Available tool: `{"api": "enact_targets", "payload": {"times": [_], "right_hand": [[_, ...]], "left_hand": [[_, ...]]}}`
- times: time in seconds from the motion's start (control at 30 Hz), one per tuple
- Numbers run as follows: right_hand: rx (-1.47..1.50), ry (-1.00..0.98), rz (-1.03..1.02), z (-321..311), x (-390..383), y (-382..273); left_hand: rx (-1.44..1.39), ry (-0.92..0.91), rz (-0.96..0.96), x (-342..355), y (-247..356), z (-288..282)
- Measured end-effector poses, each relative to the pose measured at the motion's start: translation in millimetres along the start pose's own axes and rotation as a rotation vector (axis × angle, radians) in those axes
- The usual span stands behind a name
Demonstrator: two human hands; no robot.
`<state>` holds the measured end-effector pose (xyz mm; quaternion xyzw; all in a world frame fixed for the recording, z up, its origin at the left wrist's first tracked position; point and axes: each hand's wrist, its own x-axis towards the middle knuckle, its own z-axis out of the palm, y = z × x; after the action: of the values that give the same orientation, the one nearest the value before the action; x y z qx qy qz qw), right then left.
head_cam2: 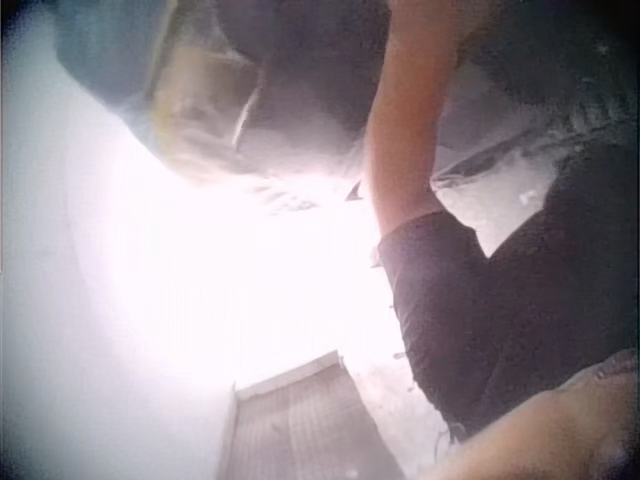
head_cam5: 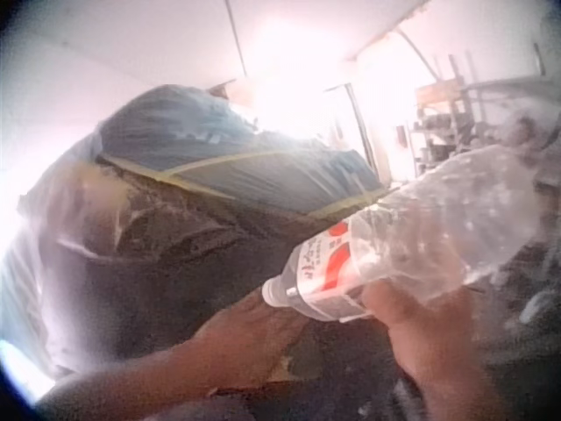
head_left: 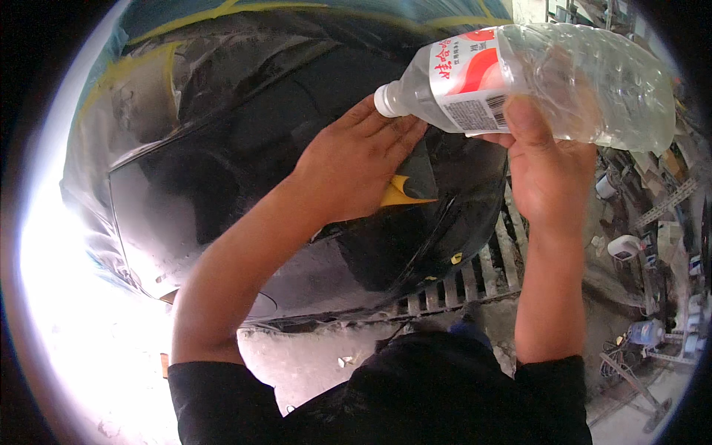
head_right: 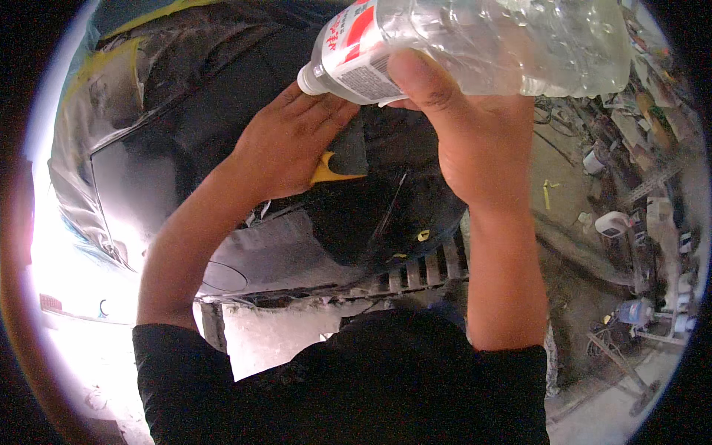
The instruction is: The person sands a black car hood using a sanding block while repeatedly pouring liquid from a plastic bottle onto the surface. They wipe the hood with their hand, then walk to a red bucket to refill the bottle before returning to the car.
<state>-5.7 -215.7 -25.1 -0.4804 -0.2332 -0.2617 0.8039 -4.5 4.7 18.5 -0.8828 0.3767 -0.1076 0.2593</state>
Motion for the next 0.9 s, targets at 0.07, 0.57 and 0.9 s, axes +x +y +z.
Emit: {"api": "enact_targets", "payload": {"times": [0.07, 0.57, 0.9], "right_hand": [[0.013, 0.033, 0.007, 3.6, -1.1, -0.7], [-0.034, 0.054, 0.022, 11.3, -3.0, -2.3], [-0.058, 0.012, -0.015, 1.6, -1.8, 0.4]], "left_hand": [[-0.005, 0.047, 0.029, -15.2, -3.8, 2.4], [-0.065, 0.079, 0.008, -17.4, -3.2, 7.7], [-0.091, 0.147, -0.018, -29.2, 1.8, 16.3]]}}
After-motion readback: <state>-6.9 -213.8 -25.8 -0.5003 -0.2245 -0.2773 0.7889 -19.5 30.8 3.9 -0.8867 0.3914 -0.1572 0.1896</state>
